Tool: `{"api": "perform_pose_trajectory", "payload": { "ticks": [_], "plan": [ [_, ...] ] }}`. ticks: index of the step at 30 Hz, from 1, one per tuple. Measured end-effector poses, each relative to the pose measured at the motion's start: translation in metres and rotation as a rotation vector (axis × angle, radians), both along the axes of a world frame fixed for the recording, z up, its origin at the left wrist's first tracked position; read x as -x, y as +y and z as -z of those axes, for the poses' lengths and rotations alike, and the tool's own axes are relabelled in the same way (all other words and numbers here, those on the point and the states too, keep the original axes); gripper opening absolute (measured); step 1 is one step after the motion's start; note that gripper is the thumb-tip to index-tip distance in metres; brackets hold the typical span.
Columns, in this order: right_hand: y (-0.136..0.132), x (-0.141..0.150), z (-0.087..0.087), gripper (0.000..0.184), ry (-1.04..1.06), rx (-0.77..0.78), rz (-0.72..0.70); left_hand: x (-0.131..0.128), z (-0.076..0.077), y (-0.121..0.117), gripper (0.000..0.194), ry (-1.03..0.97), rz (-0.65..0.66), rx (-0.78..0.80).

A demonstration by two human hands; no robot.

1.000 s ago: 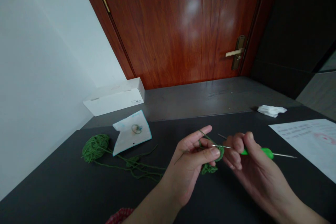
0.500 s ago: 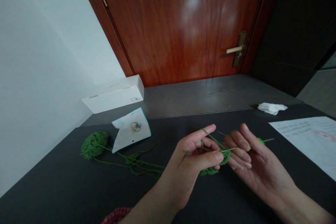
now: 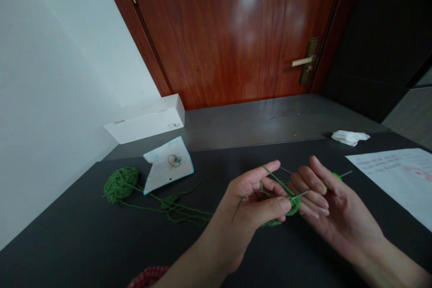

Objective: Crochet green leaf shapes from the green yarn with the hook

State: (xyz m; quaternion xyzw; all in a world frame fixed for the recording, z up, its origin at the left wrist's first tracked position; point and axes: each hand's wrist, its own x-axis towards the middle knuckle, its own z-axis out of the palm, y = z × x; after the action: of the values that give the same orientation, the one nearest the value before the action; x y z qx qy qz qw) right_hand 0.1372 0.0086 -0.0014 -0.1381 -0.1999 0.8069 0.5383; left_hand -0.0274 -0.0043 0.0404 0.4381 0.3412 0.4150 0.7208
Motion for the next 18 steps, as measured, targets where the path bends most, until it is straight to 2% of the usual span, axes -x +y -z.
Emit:
{"api": "perform_pose_trajectory", "payload": {
  "ticks": [10, 18],
  "plan": [
    [-0.0030, 0.0018, -0.0013, 0.039, -0.065, 0.008, 0.043, -0.0020, 0.0014, 0.0001, 0.057, 0.001, -0.049, -0.021],
    [-0.0031, 0.0017, 0.0005, 0.038, -0.026, 0.047, 0.026, -0.0021, -0.0006, -0.0012, 0.059, -0.004, -0.047, -0.009]
  ]
}}
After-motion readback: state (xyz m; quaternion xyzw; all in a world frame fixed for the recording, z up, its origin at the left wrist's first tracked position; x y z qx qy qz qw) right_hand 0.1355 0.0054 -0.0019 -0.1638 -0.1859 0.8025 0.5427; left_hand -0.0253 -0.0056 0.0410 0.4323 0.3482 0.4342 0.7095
